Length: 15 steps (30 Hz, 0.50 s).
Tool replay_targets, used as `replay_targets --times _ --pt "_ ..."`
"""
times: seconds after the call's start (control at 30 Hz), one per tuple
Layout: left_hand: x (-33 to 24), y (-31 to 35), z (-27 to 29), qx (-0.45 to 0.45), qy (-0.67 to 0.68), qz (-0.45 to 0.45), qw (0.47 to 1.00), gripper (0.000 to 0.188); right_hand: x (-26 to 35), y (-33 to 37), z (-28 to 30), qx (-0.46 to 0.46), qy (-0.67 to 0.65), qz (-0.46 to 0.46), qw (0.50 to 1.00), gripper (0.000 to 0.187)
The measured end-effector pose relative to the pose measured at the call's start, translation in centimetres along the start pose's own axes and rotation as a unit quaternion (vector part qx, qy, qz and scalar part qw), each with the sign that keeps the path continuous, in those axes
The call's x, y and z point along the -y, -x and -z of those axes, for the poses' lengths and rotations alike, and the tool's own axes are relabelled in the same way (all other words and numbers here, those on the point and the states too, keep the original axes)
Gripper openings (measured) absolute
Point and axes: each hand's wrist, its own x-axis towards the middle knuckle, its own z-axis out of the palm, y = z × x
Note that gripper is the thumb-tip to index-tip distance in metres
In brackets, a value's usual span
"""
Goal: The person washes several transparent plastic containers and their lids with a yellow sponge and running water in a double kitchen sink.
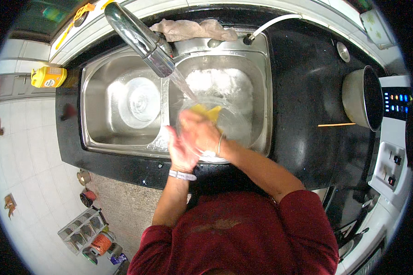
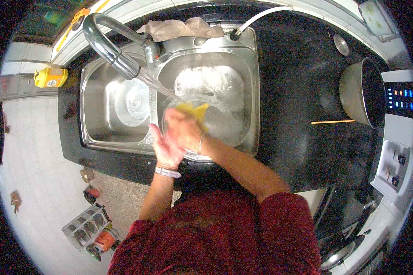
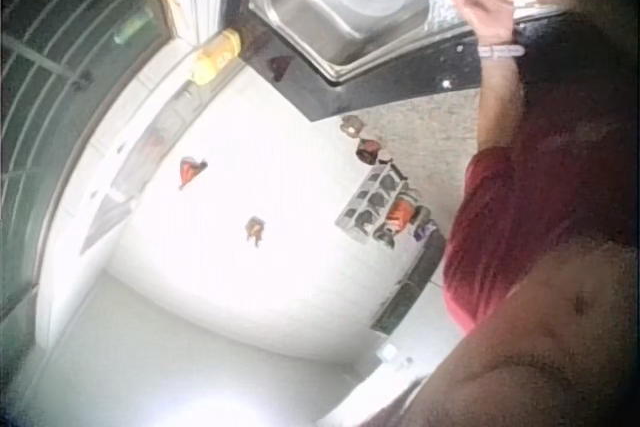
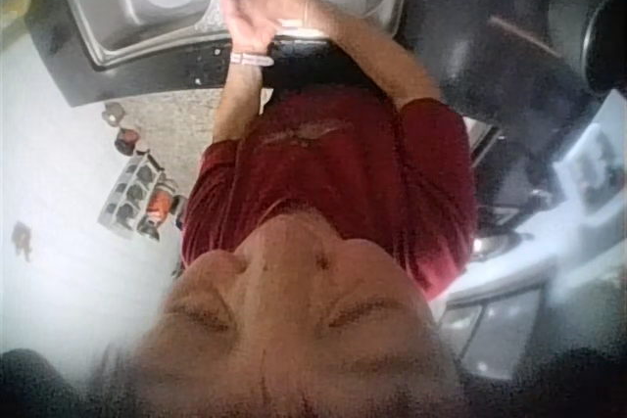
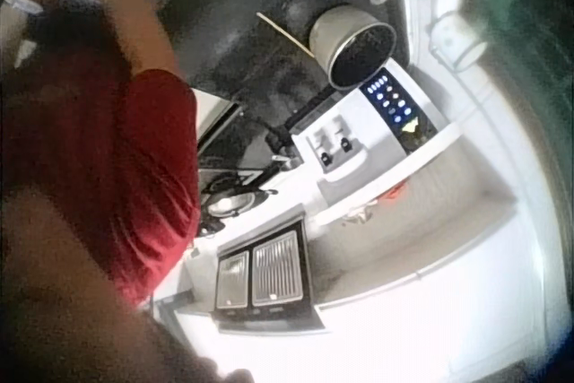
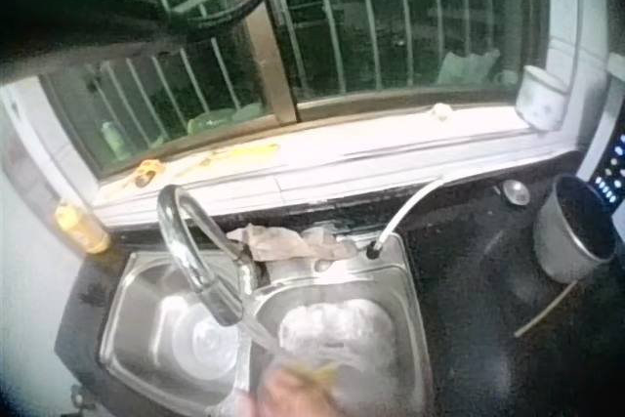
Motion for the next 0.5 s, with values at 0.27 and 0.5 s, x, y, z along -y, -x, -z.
replay_targets --times 0.27,0.5 --pt "1.0 0.8 -1.8 0.044 -0.093 -0.048 0.993 0.081 -0.6 -1.4 -0.1 -0.228 0.145 0.048 0.962 0.042" --pt "0.1 0.2 0.7 0.070 -0.106 -0.040 0.991 0.084 0.7 0.1 -4.4 -0.270 -0.133 0.210 0.930 0.031"
